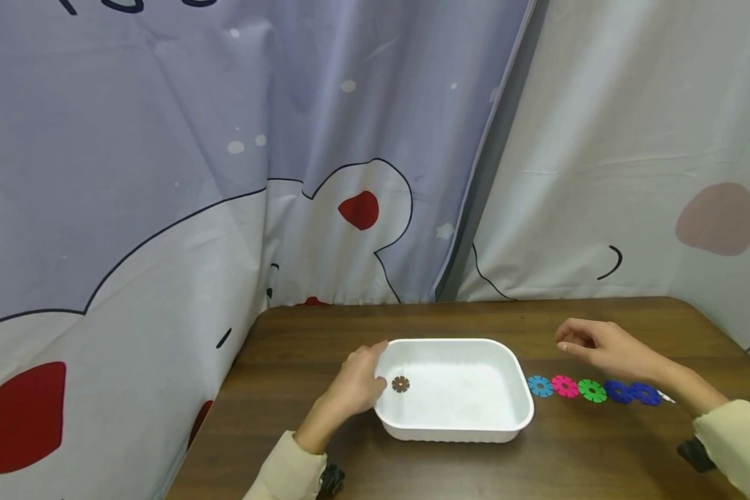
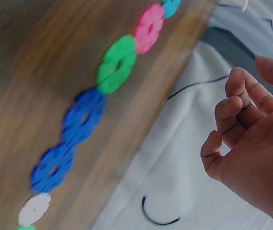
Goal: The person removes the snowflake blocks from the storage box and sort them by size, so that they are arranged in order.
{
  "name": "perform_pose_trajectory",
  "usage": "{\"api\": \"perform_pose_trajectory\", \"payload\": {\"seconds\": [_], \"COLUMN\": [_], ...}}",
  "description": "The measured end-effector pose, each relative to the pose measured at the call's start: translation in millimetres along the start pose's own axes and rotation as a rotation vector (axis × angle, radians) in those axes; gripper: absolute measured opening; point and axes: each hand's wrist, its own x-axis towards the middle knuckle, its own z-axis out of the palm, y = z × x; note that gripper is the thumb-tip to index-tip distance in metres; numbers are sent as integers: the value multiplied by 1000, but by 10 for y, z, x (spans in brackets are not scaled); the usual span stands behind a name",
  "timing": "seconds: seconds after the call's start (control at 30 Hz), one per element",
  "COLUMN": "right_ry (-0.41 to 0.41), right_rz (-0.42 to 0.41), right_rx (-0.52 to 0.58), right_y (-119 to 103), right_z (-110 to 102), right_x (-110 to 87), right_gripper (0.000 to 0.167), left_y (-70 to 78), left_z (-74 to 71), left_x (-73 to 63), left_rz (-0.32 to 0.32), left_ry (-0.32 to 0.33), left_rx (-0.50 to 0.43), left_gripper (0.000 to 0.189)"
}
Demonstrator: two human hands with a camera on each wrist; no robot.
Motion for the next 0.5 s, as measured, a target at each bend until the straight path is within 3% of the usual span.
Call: {"api": "perform_pose_trajectory", "payload": {"seconds": [0.23, 0.5], "right_ry": [-56, -100], "right_rz": [-29, -90], "right_rx": [68, 64], "right_y": [-256, -473], "right_z": [99, 220], "right_x": [216, 447], "right_gripper": [9, 9], "left_y": [-16, -10], "left_z": [8, 4], "left_x": [0, 0], "left_rz": [2, 2], "left_ry": [2, -1], "left_rx": [4, -9], "left_gripper": [65, 65]}}
